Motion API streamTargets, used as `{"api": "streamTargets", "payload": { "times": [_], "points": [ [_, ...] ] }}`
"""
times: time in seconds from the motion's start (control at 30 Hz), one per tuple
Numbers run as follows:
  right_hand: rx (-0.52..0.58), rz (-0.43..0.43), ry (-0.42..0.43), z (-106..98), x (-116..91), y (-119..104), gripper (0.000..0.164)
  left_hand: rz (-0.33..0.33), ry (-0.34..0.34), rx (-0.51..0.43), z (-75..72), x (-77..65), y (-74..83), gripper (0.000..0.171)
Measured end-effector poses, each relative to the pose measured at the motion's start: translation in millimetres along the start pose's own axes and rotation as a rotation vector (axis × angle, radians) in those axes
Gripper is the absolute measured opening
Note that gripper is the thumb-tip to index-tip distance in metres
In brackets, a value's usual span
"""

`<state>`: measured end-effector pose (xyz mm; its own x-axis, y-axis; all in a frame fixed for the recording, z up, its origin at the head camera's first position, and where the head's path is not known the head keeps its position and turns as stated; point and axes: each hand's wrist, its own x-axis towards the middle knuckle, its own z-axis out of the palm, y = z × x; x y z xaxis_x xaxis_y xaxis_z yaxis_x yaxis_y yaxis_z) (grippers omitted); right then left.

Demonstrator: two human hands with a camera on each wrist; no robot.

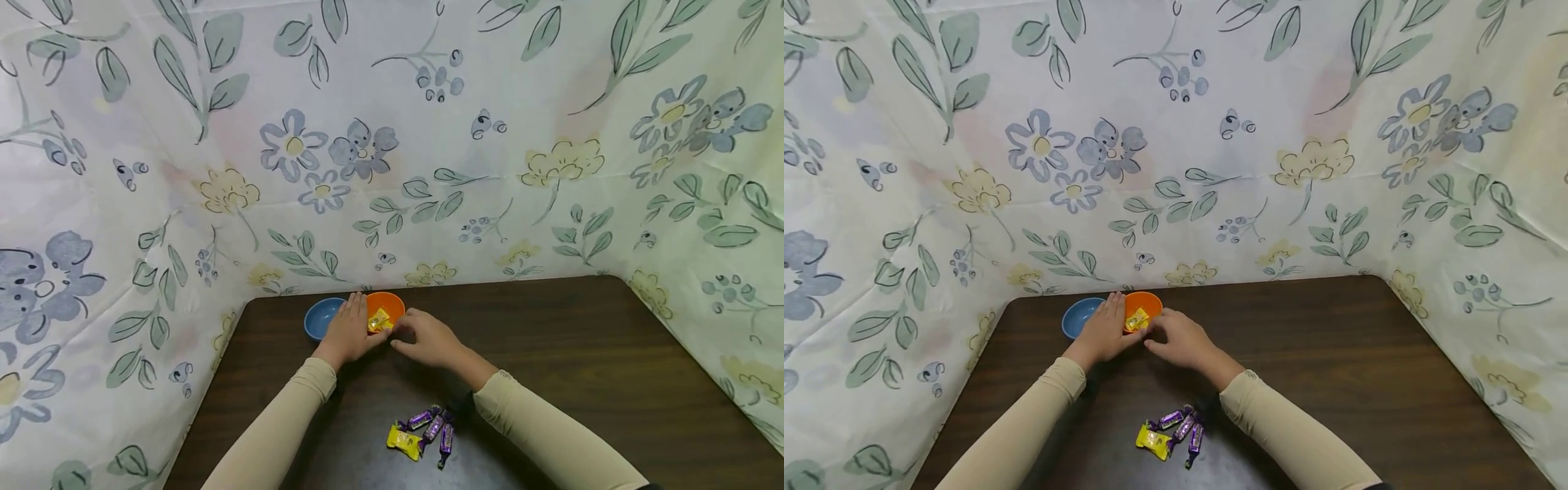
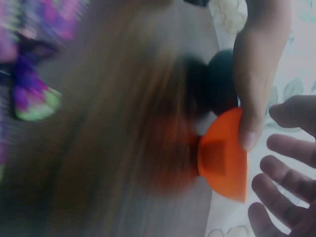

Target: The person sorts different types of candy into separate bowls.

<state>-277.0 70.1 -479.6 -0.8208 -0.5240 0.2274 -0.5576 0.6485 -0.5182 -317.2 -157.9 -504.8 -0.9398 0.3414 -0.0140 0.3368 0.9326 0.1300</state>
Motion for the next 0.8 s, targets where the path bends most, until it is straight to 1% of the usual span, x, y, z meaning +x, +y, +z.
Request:
{"api": "streamTargets", "payload": {
  "times": [0.2,0.37,0.63,0.8],
  "points": [
    [0.018,-0.048,-0.080,-7,-23,-12,0.026,-0.021,-0.013,-0.002,-3.9,1.4,1.2,0.109],
    [0.021,-0.073,-0.145,-7,-40,-21,0.028,-0.020,-0.014,-0.015,-4.9,1.5,1.3,0.110],
    [0.070,-0.075,-0.252,-7,-69,-35,0.029,-0.021,-0.018,-0.022,-1.1,0.1,-0.2,0.112],
    [0.061,-0.080,-0.310,-1,-87,-41,0.026,-0.013,-0.011,-0.027,0.2,-1.1,0.1,0.112]
  ]
}}
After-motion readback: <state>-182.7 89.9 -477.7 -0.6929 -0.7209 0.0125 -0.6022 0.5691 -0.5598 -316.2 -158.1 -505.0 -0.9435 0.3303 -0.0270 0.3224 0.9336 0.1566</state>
